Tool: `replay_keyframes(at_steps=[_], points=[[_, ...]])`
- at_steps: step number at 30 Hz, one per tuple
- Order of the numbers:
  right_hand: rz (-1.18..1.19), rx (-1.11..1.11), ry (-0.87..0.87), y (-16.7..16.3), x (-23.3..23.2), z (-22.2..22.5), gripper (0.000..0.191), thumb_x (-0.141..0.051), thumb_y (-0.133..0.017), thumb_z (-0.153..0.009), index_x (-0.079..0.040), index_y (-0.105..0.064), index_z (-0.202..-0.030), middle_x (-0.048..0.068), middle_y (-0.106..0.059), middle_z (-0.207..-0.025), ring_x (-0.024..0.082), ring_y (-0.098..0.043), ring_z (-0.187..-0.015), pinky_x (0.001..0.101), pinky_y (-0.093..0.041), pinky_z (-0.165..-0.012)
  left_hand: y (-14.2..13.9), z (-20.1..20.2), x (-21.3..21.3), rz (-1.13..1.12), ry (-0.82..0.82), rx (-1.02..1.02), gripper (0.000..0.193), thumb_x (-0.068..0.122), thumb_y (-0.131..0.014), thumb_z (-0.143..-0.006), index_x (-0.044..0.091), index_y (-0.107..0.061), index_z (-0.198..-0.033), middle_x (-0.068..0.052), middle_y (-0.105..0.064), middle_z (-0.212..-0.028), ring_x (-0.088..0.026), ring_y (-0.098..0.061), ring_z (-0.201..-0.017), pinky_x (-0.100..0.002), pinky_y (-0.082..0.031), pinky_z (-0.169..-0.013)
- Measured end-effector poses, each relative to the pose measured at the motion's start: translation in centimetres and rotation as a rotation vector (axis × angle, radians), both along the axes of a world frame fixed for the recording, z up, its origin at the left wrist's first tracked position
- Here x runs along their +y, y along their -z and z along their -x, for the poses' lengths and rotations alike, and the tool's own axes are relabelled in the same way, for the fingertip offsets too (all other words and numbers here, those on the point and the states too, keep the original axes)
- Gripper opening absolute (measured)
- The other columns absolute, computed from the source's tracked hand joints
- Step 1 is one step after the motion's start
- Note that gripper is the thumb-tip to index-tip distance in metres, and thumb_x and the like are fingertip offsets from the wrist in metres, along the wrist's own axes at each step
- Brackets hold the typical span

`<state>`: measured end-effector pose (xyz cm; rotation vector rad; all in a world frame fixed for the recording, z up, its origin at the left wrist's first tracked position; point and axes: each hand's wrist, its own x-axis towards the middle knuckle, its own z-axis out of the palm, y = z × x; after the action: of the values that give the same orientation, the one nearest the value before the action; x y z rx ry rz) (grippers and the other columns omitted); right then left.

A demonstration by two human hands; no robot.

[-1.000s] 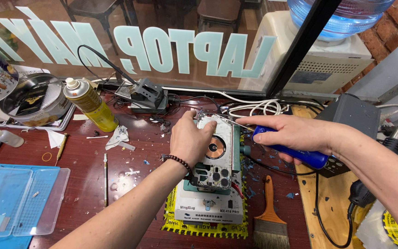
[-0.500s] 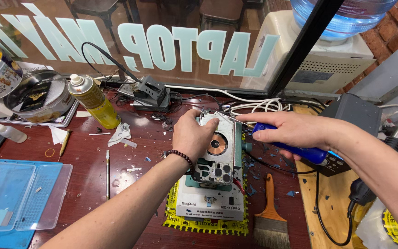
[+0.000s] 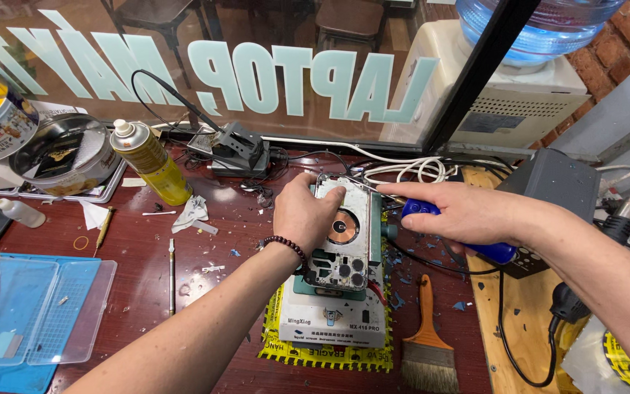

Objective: The person uses a screwdriver to pry and remove a small metal component from a disassembled electronic device. They then use a blue electric screwdriver to tighten screws on the device's internal assembly.

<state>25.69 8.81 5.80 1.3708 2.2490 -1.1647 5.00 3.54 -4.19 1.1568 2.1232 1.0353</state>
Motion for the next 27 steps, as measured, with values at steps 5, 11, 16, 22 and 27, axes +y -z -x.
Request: replay_keyframes(at_steps=[5, 11, 16, 22, 27], points=[[0.012, -0.032, 0.024, 0.1, 0.1, 0.0, 0.071, -0.037, -0.063, -0.096, -0.056, -0.032, -0.157, 0.003, -0.069, -0.084, 0.017, -0.061, -0.05, 0.0327, -0.055, -0.05, 0.2, 0.2, 0.1, -0.004, 0.002, 0.005, 0.058, 0.04, -0.08, -0.078, 0.006, -0.069, -0.124, -0.021, -0.076, -0.102, -0.033, -0.075, -0.099, -0.042, -0.057, -0.088], [0.106, 0.039, 0.04, -0.5, 1.0, -0.2, 0.072, -0.035, -0.063, -0.091, -0.053, -0.04, -0.156, 0.005, -0.064, -0.073, 0.015, -0.055, -0.046, 0.0318, -0.05, -0.047, 0.1, 0.2, 0.0, -0.012, -0.006, 0.002, 0.058, 0.04, -0.08, -0.078, 0.005, -0.069, -0.124, -0.021, -0.076, -0.101, -0.032, -0.075, -0.098, -0.041, -0.058, -0.088], [0.103, 0.027, 0.053, -0.6, 1.0, 0.1, 0.071, -0.036, -0.063, -0.092, -0.054, -0.039, -0.157, 0.005, -0.06, -0.071, 0.014, -0.054, -0.047, 0.0304, -0.05, -0.047, 0.1, 0.1, 0.0, 0.003, -0.003, -0.014, 0.059, 0.04, -0.08, -0.077, 0.006, -0.069, -0.124, -0.02, -0.077, -0.1, -0.031, -0.076, -0.096, -0.041, -0.058, -0.087], [0.126, 0.032, 0.075, -0.6, 0.7, 0.3, 0.07, -0.036, -0.064, -0.093, -0.055, -0.039, -0.155, 0.002, -0.062, -0.073, 0.014, -0.054, -0.047, 0.0305, -0.05, -0.046, 0.2, 0.2, 0.0, -0.03, 0.004, 0.013, 0.058, 0.041, -0.08, -0.078, 0.005, -0.069, -0.123, -0.021, -0.076, -0.101, -0.033, -0.074, -0.098, -0.042, -0.058, -0.087], [0.139, 0.004, 0.099, -0.5, 0.9, 0.6, 0.07, -0.037, -0.063, -0.093, -0.057, -0.039, -0.155, 0.004, -0.059, -0.072, 0.013, -0.054, -0.048, 0.0312, -0.051, -0.046, 0.2, 0.2, 0.0, 0.005, 0.008, -0.016, 0.055, 0.04, -0.079, -0.078, 0.006, -0.071, -0.12, -0.02, -0.077, -0.099, -0.032, -0.076, -0.096, -0.042, -0.058, -0.087]])
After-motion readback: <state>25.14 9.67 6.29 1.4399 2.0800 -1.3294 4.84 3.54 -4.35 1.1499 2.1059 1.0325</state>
